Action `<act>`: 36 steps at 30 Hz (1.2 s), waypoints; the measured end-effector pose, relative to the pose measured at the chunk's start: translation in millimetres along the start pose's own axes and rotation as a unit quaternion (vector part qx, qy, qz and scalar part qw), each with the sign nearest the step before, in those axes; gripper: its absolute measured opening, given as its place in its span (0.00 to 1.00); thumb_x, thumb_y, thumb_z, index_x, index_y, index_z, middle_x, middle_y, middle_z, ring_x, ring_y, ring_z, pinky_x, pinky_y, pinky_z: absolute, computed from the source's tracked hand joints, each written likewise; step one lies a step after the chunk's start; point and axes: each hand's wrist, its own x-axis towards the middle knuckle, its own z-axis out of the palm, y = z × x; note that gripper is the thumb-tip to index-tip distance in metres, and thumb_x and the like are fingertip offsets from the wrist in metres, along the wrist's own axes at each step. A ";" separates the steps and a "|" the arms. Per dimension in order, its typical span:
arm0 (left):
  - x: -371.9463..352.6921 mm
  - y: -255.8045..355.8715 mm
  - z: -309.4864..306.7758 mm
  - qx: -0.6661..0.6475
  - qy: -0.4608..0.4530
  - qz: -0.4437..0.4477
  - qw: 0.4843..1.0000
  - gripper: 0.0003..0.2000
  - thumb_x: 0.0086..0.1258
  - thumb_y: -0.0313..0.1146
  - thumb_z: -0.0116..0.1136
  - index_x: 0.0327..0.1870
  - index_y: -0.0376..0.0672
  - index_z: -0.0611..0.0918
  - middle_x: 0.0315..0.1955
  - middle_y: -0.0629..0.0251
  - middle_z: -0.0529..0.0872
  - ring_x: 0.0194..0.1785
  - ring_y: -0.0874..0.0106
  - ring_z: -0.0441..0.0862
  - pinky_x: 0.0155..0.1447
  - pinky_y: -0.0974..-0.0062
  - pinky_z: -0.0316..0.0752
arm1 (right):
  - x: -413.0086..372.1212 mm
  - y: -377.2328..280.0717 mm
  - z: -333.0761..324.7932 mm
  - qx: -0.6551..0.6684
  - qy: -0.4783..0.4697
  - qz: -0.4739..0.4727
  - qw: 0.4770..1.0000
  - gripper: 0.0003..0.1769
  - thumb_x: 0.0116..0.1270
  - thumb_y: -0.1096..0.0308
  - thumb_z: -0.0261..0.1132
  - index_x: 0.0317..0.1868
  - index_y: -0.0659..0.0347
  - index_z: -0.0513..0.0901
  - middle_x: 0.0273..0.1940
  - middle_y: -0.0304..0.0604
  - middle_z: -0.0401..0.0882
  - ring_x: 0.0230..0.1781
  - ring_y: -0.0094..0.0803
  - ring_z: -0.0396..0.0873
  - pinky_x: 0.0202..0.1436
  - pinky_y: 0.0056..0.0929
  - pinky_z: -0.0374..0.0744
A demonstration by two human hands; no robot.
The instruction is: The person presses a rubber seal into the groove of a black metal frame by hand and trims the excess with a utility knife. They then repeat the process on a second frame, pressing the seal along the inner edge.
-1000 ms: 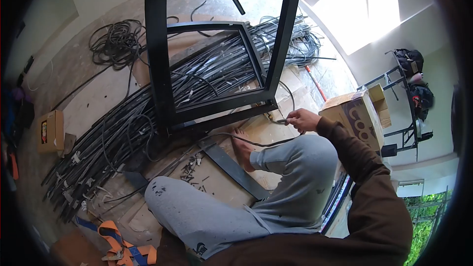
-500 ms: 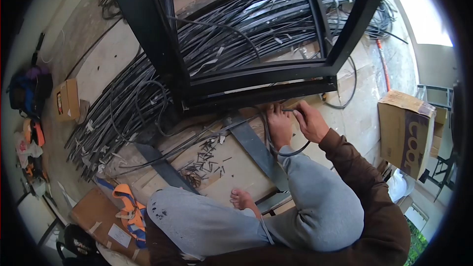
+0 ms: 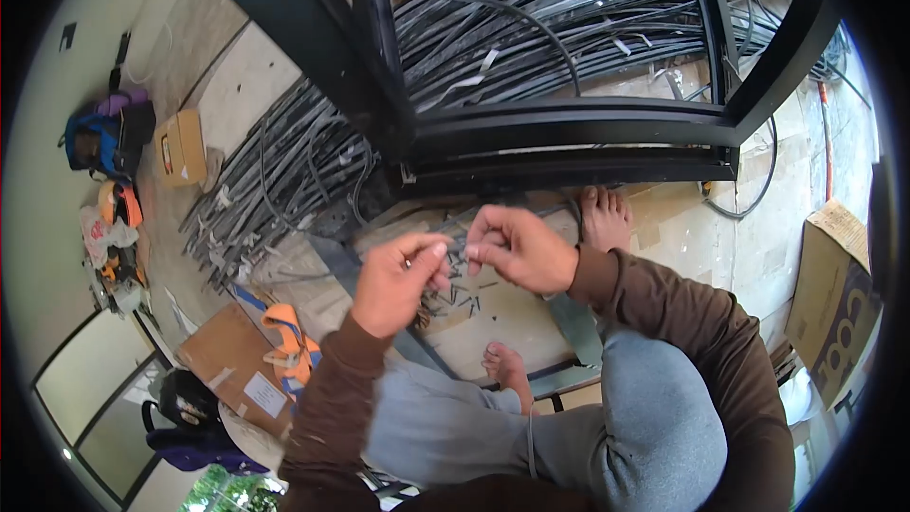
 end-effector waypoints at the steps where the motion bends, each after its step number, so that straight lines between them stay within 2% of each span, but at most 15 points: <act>1: 2.6 1.9 4.0 0.009 0.005 0.009 1.000 0.11 0.77 0.29 0.57 0.51 0.33 0.84 0.34 0.63 0.87 0.36 0.77 0.84 0.42 0.80 0.78 | -0.3 3.9 3.3 0.024 0.019 -0.028 0.999 0.07 0.75 0.70 0.61 0.41 0.67 0.76 0.30 0.38 0.84 0.33 0.20 0.81 0.35 0.20 0.76; 4: 5.3 8.3 9.1 0.020 0.024 0.035 0.999 0.10 0.76 0.28 0.57 0.50 0.32 0.84 0.32 0.63 0.87 0.34 0.77 0.83 0.41 0.81 0.79 | -5.7 -6.5 -8.5 0.036 0.005 0.056 0.998 0.09 0.75 0.68 0.63 0.41 0.66 0.77 0.30 0.38 0.83 0.32 0.19 0.81 0.34 0.21 0.76; 5: 9.2 12.6 7.2 0.017 0.034 0.056 0.998 0.09 0.76 0.27 0.58 0.50 0.32 0.84 0.32 0.63 0.87 0.34 0.77 0.83 0.42 0.81 0.79 | -7.3 -8.9 -12.3 0.041 0.002 0.054 0.998 0.12 0.76 0.63 0.62 0.43 0.66 0.78 0.30 0.36 0.83 0.30 0.18 0.78 0.32 0.20 0.74; 8: 16.3 27.8 0.9 -0.005 0.074 0.092 0.993 0.09 0.75 0.26 0.58 0.49 0.31 0.84 0.33 0.62 0.87 0.36 0.76 0.84 0.44 0.78 0.80 | -9.0 -5.1 -25.8 0.031 0.008 0.068 0.997 0.14 0.77 0.59 0.60 0.44 0.64 0.80 0.28 0.34 0.81 0.27 0.17 0.74 0.30 0.19 0.72; 14: 15.0 33.8 -19.4 -0.013 0.142 0.153 0.978 0.07 0.73 0.23 0.58 0.47 0.31 0.84 0.34 0.62 0.87 0.37 0.73 0.86 0.47 0.76 0.80 | -11.1 -0.3 -42.4 0.065 0.010 0.033 0.997 0.16 0.78 0.56 0.59 0.45 0.62 0.82 0.26 0.32 0.77 0.25 0.16 0.70 0.29 0.18 0.70; 18: 21.4 16.3 -21.0 -0.039 0.155 0.133 0.978 0.08 0.72 0.22 0.58 0.49 0.31 0.83 0.35 0.62 0.87 0.39 0.73 0.86 0.47 0.76 0.80 | -8.3 -1.6 -42.8 0.077 0.025 0.022 0.997 0.14 0.77 0.60 0.61 0.43 0.65 0.83 0.28 0.31 0.78 0.27 0.15 0.71 0.31 0.17 0.70; 19: 22.1 14.2 -21.1 -0.037 0.157 0.134 0.978 0.10 0.73 0.22 0.58 0.52 0.32 0.82 0.36 0.61 0.87 0.39 0.73 0.86 0.48 0.76 0.80 | -7.9 0.5 -42.6 0.070 0.024 0.021 0.997 0.14 0.77 0.61 0.62 0.43 0.65 0.83 0.28 0.31 0.78 0.27 0.15 0.72 0.31 0.17 0.70; 27: 25.2 13.9 -20.4 -0.062 0.145 0.121 0.980 0.11 0.77 0.26 0.53 0.55 0.31 0.81 0.44 0.53 0.89 0.47 0.68 0.87 0.52 0.73 0.80 | -11.6 8.0 -40.3 0.033 -0.005 0.040 0.999 0.13 0.76 0.62 0.63 0.44 0.67 0.83 0.30 0.32 0.80 0.28 0.15 0.73 0.34 0.18 0.73; 30: 24.2 16.0 -19.9 -0.085 0.137 0.114 0.980 0.12 0.77 0.26 0.52 0.57 0.31 0.79 0.44 0.52 0.88 0.49 0.66 0.87 0.54 0.72 0.80 | -16.0 5.1 -37.2 0.036 -0.050 0.097 0.993 0.14 0.76 0.63 0.62 0.47 0.68 0.83 0.33 0.35 0.83 0.31 0.18 0.75 0.38 0.21 0.75; 33: 21.8 21.1 -16.2 -0.141 0.103 0.098 0.980 0.14 0.77 0.25 0.51 0.60 0.31 0.77 0.45 0.51 0.88 0.50 0.63 0.87 0.56 0.69 0.81 | -18.8 13.0 -31.6 -0.044 -0.112 0.010 0.993 0.15 0.75 0.63 0.63 0.50 0.68 0.83 0.35 0.41 0.86 0.34 0.22 0.77 0.41 0.26 0.77; 36: 18.1 25.0 -10.3 -0.182 0.076 0.073 0.978 0.15 0.77 0.26 0.51 0.61 0.32 0.75 0.48 0.51 0.87 0.51 0.62 0.87 0.57 0.67 0.82 | -18.0 19.5 -26.6 -0.099 -0.132 0.028 0.986 0.16 0.72 0.62 0.65 0.51 0.67 0.84 0.35 0.46 0.85 0.36 0.26 0.78 0.43 0.29 0.78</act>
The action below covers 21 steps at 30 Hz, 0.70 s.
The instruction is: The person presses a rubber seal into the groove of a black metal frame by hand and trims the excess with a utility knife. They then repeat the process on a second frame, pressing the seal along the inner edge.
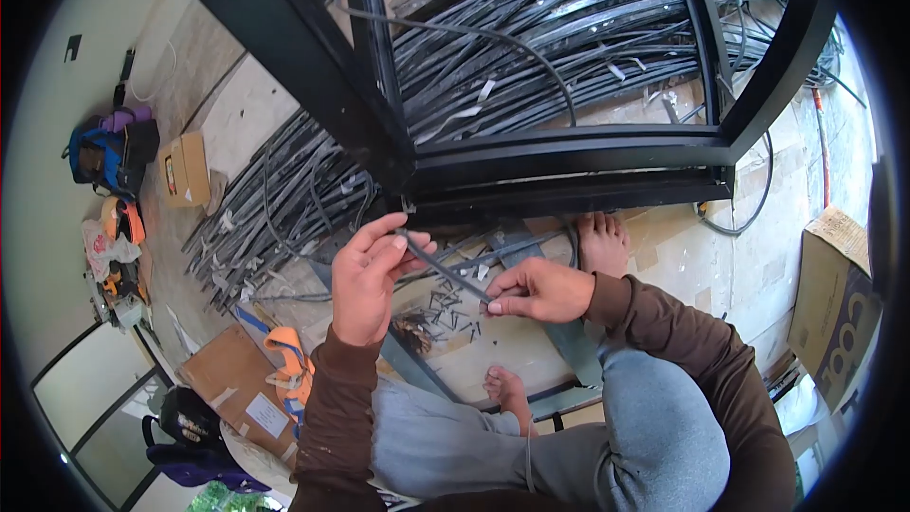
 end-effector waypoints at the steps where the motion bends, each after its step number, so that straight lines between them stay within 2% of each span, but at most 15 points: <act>1: -1.3 -0.6 1.2 -0.009 -0.001 -0.009 1.000 0.15 0.77 0.26 0.51 0.62 0.32 0.75 0.48 0.51 0.86 0.51 0.61 0.87 0.57 0.67 0.82 | -0.3 -0.7 1.4 -0.009 0.014 -0.004 1.000 0.15 0.71 0.62 0.65 0.49 0.65 0.85 0.34 0.47 0.85 0.35 0.26 0.78 0.43 0.30 0.77; 5: -3.8 -1.5 0.7 -0.018 -0.032 -0.011 0.999 0.16 0.77 0.28 0.53 0.62 0.33 0.75 0.51 0.51 0.86 0.50 0.65 0.87 0.56 0.68 0.82 | -0.4 -8.4 0.8 -0.022 0.039 0.028 0.999 0.14 0.71 0.63 0.65 0.49 0.65 0.86 0.31 0.45 0.85 0.32 0.27 0.80 0.41 0.30 0.78; 11: -13.0 -2.0 1.0 -0.004 -0.057 -0.018 0.998 0.15 0.77 0.28 0.55 0.60 0.33 0.77 0.50 0.54 0.86 0.49 0.66 0.86 0.55 0.68 0.82 | 0.6 -14.4 3.0 -0.031 0.045 0.035 0.998 0.15 0.69 0.63 0.67 0.50 0.65 0.87 0.35 0.49 0.88 0.35 0.30 0.84 0.44 0.30 0.80; 14: -16.1 -11.5 0.3 0.012 -0.077 -0.030 0.997 0.13 0.77 0.28 0.55 0.58 0.33 0.78 0.47 0.56 0.86 0.49 0.65 0.86 0.55 0.68 0.82 | 3.7 -8.6 10.1 -0.079 0.017 -0.012 0.997 0.16 0.69 0.62 0.68 0.49 0.66 0.87 0.37 0.50 0.88 0.37 0.35 0.86 0.46 0.32 0.81; 15: -18.5 -11.0 1.7 0.038 -0.077 -0.039 0.996 0.12 0.78 0.28 0.54 0.57 0.33 0.79 0.44 0.58 0.86 0.48 0.64 0.87 0.55 0.67 0.82 | 4.1 -14.7 10.2 -0.093 -0.012 0.001 0.996 0.17 0.71 0.62 0.68 0.52 0.66 0.86 0.38 0.49 0.88 0.34 0.28 0.82 0.44 0.29 0.80; 18: -23.7 -10.9 2.7 0.019 -0.079 -0.040 0.996 0.11 0.78 0.28 0.53 0.55 0.33 0.80 0.42 0.58 0.86 0.47 0.64 0.87 0.54 0.66 0.82 | 5.8 -14.4 12.6 -0.072 -0.006 0.007 0.997 0.19 0.70 0.60 0.69 0.54 0.67 0.84 0.40 0.49 0.88 0.37 0.29 0.85 0.48 0.29 0.82; 19: -25.0 -9.7 2.1 0.024 -0.072 -0.038 0.996 0.10 0.78 0.28 0.52 0.54 0.34 0.80 0.40 0.60 0.86 0.45 0.65 0.87 0.52 0.66 0.82 | 5.8 -17.2 8.7 -0.083 0.004 -0.014 0.996 0.21 0.70 0.59 0.69 0.54 0.68 0.83 0.42 0.49 0.88 0.41 0.31 0.86 0.50 0.30 0.82; 21: -26.9 -7.0 -2.0 0.013 -0.064 -0.038 0.997 0.10 0.78 0.29 0.52 0.53 0.34 0.80 0.38 0.61 0.85 0.43 0.67 0.87 0.52 0.67 0.82 | 2.8 -29.2 -1.8 -0.112 0.097 -0.057 0.987 0.20 0.71 0.60 0.69 0.53 0.68 0.83 0.42 0.48 0.87 0.43 0.31 0.85 0.50 0.30 0.82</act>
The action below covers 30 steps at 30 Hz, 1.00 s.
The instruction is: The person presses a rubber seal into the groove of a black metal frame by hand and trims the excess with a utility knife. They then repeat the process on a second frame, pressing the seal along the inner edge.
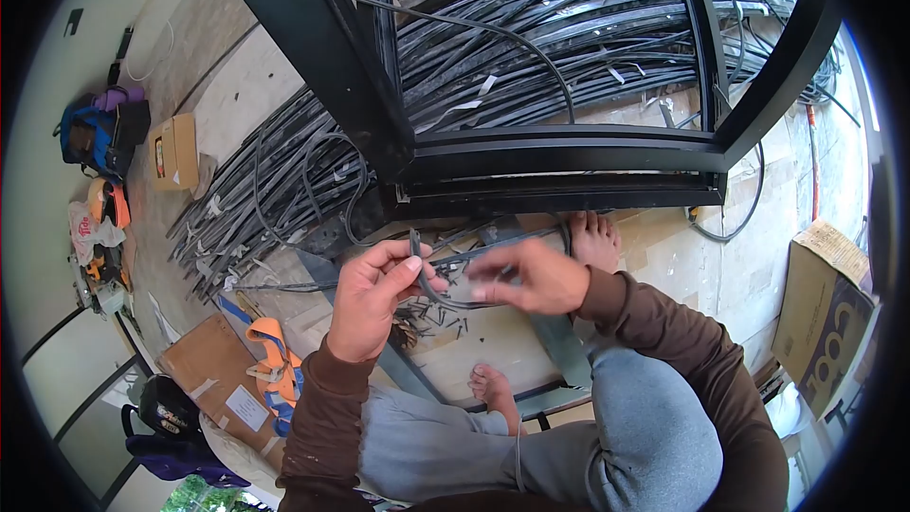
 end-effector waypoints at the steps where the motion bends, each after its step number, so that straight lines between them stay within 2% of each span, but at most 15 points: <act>1: -1.5 0.2 -0.8 -0.007 0.004 -0.001 1.000 0.10 0.78 0.29 0.52 0.53 0.34 0.80 0.37 0.62 0.84 0.42 0.67 0.87 0.51 0.67 0.82 | -0.2 -5.2 -7.7 -0.015 0.046 -0.017 0.999 0.19 0.71 0.60 0.69 0.53 0.68 0.84 0.42 0.47 0.87 0.44 0.31 0.85 0.49 0.30 0.82; 6: -8.5 -2.6 -4.4 0.003 0.019 0.002 1.000 0.10 0.77 0.28 0.52 0.53 0.34 0.80 0.33 0.65 0.81 0.37 0.73 0.81 0.47 0.72 0.79 | 11.2 -22.4 -59.7 0.056 0.253 0.001 0.966 0.10 0.73 0.67 0.65 0.43 0.67 0.84 0.37 0.37 0.85 0.39 0.20 0.80 0.46 0.23 0.79; 7: -6.9 -4.1 -5.1 0.014 0.007 0.006 1.000 0.10 0.77 0.28 0.52 0.53 0.34 0.80 0.32 0.66 0.81 0.36 0.74 0.80 0.45 0.73 0.78 | 13.7 -20.9 -65.2 0.052 0.289 -0.012 0.956 0.11 0.71 0.65 0.67 0.42 0.67 0.86 0.33 0.40 0.86 0.35 0.22 0.81 0.42 0.25 0.80; 9: -7.5 -11.4 -9.3 0.041 0.018 0.031 0.999 0.11 0.77 0.28 0.54 0.53 0.32 0.80 0.32 0.68 0.81 0.32 0.79 0.76 0.41 0.81 0.71 | 4.8 -25.7 -70.5 -0.038 0.295 -0.002 0.955 0.13 0.70 0.63 0.67 0.40 0.67 0.86 0.31 0.42 0.86 0.35 0.22 0.81 0.41 0.27 0.80; 13: -11.0 -10.8 -11.7 0.051 0.034 0.026 0.998 0.10 0.77 0.30 0.55 0.51 0.34 0.80 0.31 0.69 0.78 0.32 0.78 0.73 0.38 0.77 0.71 | -31.8 12.4 -46.9 0.037 0.240 -0.008 0.970 0.14 0.70 0.61 0.67 0.39 0.67 0.86 0.29 0.45 0.85 0.31 0.28 0.81 0.38 0.31 0.80; 16: -11.4 -10.2 -11.4 0.048 0.046 0.035 0.997 0.09 0.77 0.30 0.54 0.48 0.33 0.80 0.29 0.68 0.78 0.31 0.79 0.73 0.38 0.79 0.70 | -86.6 46.7 -36.6 -0.023 0.276 0.066 0.959 0.13 0.70 0.63 0.67 0.38 0.67 0.85 0.29 0.47 0.84 0.30 0.29 0.81 0.37 0.31 0.80; 18: -10.7 -8.2 -11.1 0.042 0.043 0.035 0.998 0.09 0.77 0.30 0.55 0.48 0.33 0.80 0.29 0.68 0.78 0.31 0.79 0.73 0.38 0.79 0.70 | -127.8 65.4 -43.3 -0.074 0.397 0.108 0.908 0.10 0.70 0.66 0.67 0.39 0.67 0.84 0.30 0.42 0.84 0.31 0.23 0.79 0.38 0.27 0.79; 21: -7.2 -8.5 -11.6 0.045 0.033 0.032 0.998 0.09 0.77 0.30 0.56 0.49 0.33 0.81 0.30 0.68 0.79 0.31 0.79 0.73 0.38 0.80 0.69 | -182.2 117.1 -70.6 -0.157 0.617 0.205 0.744 0.10 0.67 0.66 0.69 0.40 0.66 0.83 0.31 0.42 0.83 0.30 0.28 0.79 0.38 0.29 0.79; 23: -3.1 -11.5 -10.5 0.062 0.029 0.029 0.997 0.09 0.77 0.29 0.56 0.49 0.32 0.81 0.30 0.67 0.79 0.31 0.79 0.74 0.38 0.80 0.69 | -213.3 166.7 -95.6 -0.323 0.636 0.193 0.674 0.19 0.63 0.62 0.74 0.48 0.65 0.82 0.40 0.46 0.82 0.38 0.35 0.79 0.44 0.33 0.79; 25: -0.3 -19.8 -3.1 0.102 0.035 0.013 0.994 0.11 0.76 0.29 0.57 0.50 0.29 0.82 0.29 0.67 0.81 0.30 0.80 0.75 0.37 0.81 0.70 | -220.2 198.6 -115.2 -0.376 0.642 0.175 0.644 0.29 0.58 0.56 0.78 0.52 0.67 0.79 0.48 0.51 0.79 0.48 0.45 0.77 0.54 0.40 0.76; 26: 2.1 -29.6 0.0 0.109 0.023 0.009 0.994 0.12 0.76 0.29 0.58 0.50 0.29 0.82 0.29 0.67 0.82 0.31 0.80 0.77 0.37 0.80 0.72 | -217.5 204.6 -122.8 -0.359 0.632 0.196 0.658 0.33 0.55 0.54 0.79 0.53 0.68 0.78 0.48 0.52 0.78 0.50 0.48 0.76 0.55 0.40 0.75; 27: 5.6 -44.4 3.0 0.123 0.031 -0.002 0.992 0.12 0.75 0.29 0.59 0.51 0.29 0.82 0.29 0.67 0.83 0.31 0.79 0.79 0.37 0.80 0.74 | -209.3 204.8 -128.7 -0.362 0.631 0.172 0.664 0.30 0.55 0.56 0.80 0.50 0.66 0.79 0.46 0.51 0.79 0.48 0.45 0.77 0.54 0.40 0.76; 28: 6.5 -51.3 12.2 0.123 0.028 -0.034 0.991 0.12 0.75 0.28 0.58 0.51 0.28 0.83 0.30 0.67 0.83 0.32 0.79 0.80 0.36 0.81 0.75 | -201.7 205.2 -131.8 -0.276 0.634 0.152 0.706 0.24 0.56 0.59 0.79 0.46 0.64 0.81 0.43 0.48 0.78 0.46 0.42 0.78 0.51 0.39 0.76; 29: 11.0 -64.2 18.1 0.102 0.024 -0.058 0.993 0.12 0.75 0.28 0.58 0.52 0.28 0.83 0.30 0.67 0.83 0.31 0.80 0.79 0.35 0.81 0.75 | -201.7 220.0 -137.0 -0.346 0.631 0.179 0.671 0.17 0.57 0.63 0.77 0.41 0.62 0.82 0.39 0.44 0.77 0.40 0.38 0.78 0.47 0.35 0.77; 30: 14.9 -79.2 23.4 0.076 0.016 -0.082 0.994 0.12 0.75 0.28 0.58 0.52 0.28 0.83 0.30 0.67 0.83 0.31 0.80 0.79 0.35 0.81 0.75 | -194.8 216.0 -136.7 -0.270 0.663 0.153 0.681 0.15 0.59 0.63 0.76 0.38 0.62 0.81 0.36 0.43 0.76 0.35 0.36 0.77 0.43 0.32 0.76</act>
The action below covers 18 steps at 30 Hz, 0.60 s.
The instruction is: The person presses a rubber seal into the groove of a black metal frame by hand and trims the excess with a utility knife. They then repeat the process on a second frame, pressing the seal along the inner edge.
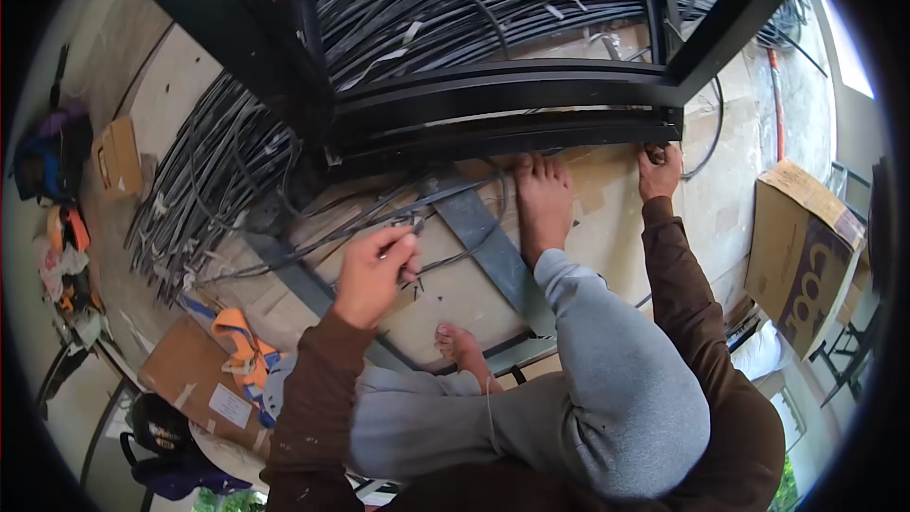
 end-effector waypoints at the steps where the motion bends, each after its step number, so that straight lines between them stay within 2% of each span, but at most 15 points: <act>1: 5.7 -13.2 6.9 -0.006 0.000 -0.006 1.000 0.12 0.75 0.28 0.58 0.53 0.29 0.83 0.29 0.67 0.83 0.30 0.81 0.78 0.34 0.81 0.74 | 1.6 13.9 3.8 -0.003 -0.007 0.008 1.000 0.15 0.60 0.63 0.76 0.37 0.63 0.81 0.35 0.43 0.76 0.33 0.34 0.77 0.42 0.30 0.76; 3: 14.5 -21.8 19.0 -0.005 0.001 -0.002 1.000 0.13 0.75 0.29 0.58 0.53 0.29 0.83 0.28 0.68 0.82 0.29 0.82 0.77 0.33 0.82 0.72 | -1.0 1.4 -5.1 -0.048 -0.031 -0.007 0.998 0.17 0.60 0.59 0.75 0.36 0.63 0.80 0.36 0.43 0.75 0.34 0.36 0.78 0.42 0.32 0.76; 6: 19.1 -26.7 29.6 -0.009 0.013 0.009 1.000 0.14 0.74 0.30 0.59 0.54 0.29 0.82 0.24 0.71 0.80 0.27 0.84 0.72 0.31 0.83 0.68 | -12.0 -19.5 -27.7 -0.191 -0.046 -0.094 0.976 0.22 0.59 0.52 0.74 0.33 0.65 0.79 0.32 0.45 0.78 0.31 0.39 0.79 0.39 0.35 0.76; 9: 19.1 -18.3 28.5 -0.003 0.023 0.003 1.000 0.14 0.74 0.31 0.59 0.53 0.30 0.83 0.24 0.72 0.79 0.26 0.84 0.72 0.31 0.83 0.68 | -15.5 -43.2 -56.4 -0.218 -0.215 0.058 0.950 0.27 0.57 0.47 0.74 0.31 0.67 0.79 0.27 0.50 0.80 0.27 0.45 0.79 0.36 0.39 0.77; 10: 20.6 -17.4 27.4 -0.010 0.031 0.006 0.999 0.13 0.74 0.31 0.59 0.53 0.31 0.83 0.24 0.72 0.79 0.26 0.84 0.71 0.30 0.83 0.67 | -24.3 -24.9 -54.9 -0.167 -0.199 0.042 0.965 0.28 0.53 0.47 0.75 0.28 0.68 0.78 0.22 0.53 0.80 0.24 0.49 0.79 0.33 0.42 0.78; 13: 23.5 -13.7 22.5 -0.030 0.045 -0.009 0.999 0.13 0.74 0.31 0.60 0.52 0.31 0.83 0.25 0.72 0.80 0.27 0.83 0.73 0.31 0.83 0.68 | -39.4 -6.2 -70.2 -0.252 -0.382 0.113 0.882 0.18 0.59 0.58 0.70 0.36 0.66 0.80 0.32 0.52 0.83 0.33 0.48 0.82 0.42 0.40 0.79; 15: 24.5 -16.3 20.6 -0.037 0.041 -0.010 0.998 0.12 0.74 0.30 0.60 0.52 0.32 0.82 0.27 0.72 0.79 0.28 0.83 0.73 0.32 0.84 0.68 | -57.4 -15.1 -64.3 -0.293 -0.441 0.083 0.844 0.16 0.60 0.59 0.69 0.37 0.65 0.79 0.32 0.51 0.82 0.34 0.46 0.81 0.42 0.39 0.79; 18: 29.7 -25.9 15.8 -0.042 0.055 0.018 0.997 0.11 0.74 0.30 0.61 0.51 0.32 0.81 0.28 0.72 0.79 0.28 0.83 0.73 0.32 0.83 0.69 | -82.1 -47.1 -29.8 -0.293 -0.426 -0.023 0.856 0.13 0.61 0.62 0.67 0.39 0.63 0.78 0.33 0.50 0.81 0.34 0.43 0.80 0.42 0.38 0.79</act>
